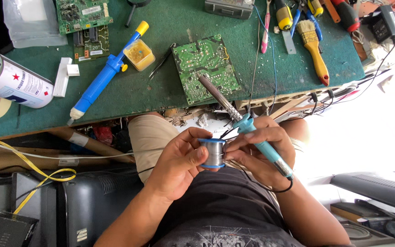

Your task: The person sits with a green circuit board on their lap and uses a soldering iron and solder wire to work on the board's components. They repeatedly apply heat and solder to various points, occasionally using tweezers to hold small parts or adjust connections.

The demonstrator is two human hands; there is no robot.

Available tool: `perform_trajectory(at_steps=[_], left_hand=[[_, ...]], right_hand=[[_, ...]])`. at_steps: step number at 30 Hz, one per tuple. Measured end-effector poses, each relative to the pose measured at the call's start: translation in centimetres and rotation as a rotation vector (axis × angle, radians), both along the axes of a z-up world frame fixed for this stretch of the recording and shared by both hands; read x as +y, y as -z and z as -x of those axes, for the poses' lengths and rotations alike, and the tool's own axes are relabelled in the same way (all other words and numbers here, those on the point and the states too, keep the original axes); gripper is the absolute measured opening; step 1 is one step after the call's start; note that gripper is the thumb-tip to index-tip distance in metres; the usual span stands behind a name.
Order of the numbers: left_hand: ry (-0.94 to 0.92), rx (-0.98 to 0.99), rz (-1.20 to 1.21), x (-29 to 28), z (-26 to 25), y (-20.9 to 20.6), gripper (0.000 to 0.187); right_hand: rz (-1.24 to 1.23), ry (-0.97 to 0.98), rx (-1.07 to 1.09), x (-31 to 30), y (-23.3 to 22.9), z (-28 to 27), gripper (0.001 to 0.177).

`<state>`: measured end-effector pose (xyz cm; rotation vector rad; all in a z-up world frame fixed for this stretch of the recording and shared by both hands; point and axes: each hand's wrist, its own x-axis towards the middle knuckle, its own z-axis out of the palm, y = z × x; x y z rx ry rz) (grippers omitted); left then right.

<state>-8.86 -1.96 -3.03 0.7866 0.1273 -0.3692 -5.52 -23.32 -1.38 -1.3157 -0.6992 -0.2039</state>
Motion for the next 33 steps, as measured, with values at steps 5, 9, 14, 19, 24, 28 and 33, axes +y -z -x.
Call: perform_trajectory(at_steps=[5,9,14,19,24,28,33], left_hand=[[-0.036,0.011,0.054,-0.1,-0.6,0.0,0.049],[-0.075,0.015,-0.007,-0.4,-1.0,0.2,0.051],[-0.190,-0.052,-0.144,-1.1,-1.6,0.0,0.045],[-0.249,-0.138,-0.338,-1.2,-2.2,-1.1,0.050],[-0.276,-0.158,-0.406,-1.6,-2.2,-2.6,0.052],[-0.334,-0.285,-0.597,-1.5,-2.4,-3.6,0.054],[-0.322,-0.302,-0.524,-0.6,-3.0,-3.8,0.050]], right_hand=[[-0.007,-0.011,-0.059,-0.6,1.0,-1.0,0.057],[0.048,0.119,-0.143,-1.0,0.2,-1.4,0.056],[0.410,0.250,-0.366,-0.7,-2.8,-2.2,0.047],[0.473,0.238,-0.397,-0.8,-2.7,-3.9,0.045],[0.455,0.230,-0.493,-0.9,-0.7,-5.2,0.040],[0.479,0.109,-0.462,-0.7,-2.2,-6.1,0.044],[0.354,0.003,-0.241,0.2,-2.0,-7.0,0.033]])
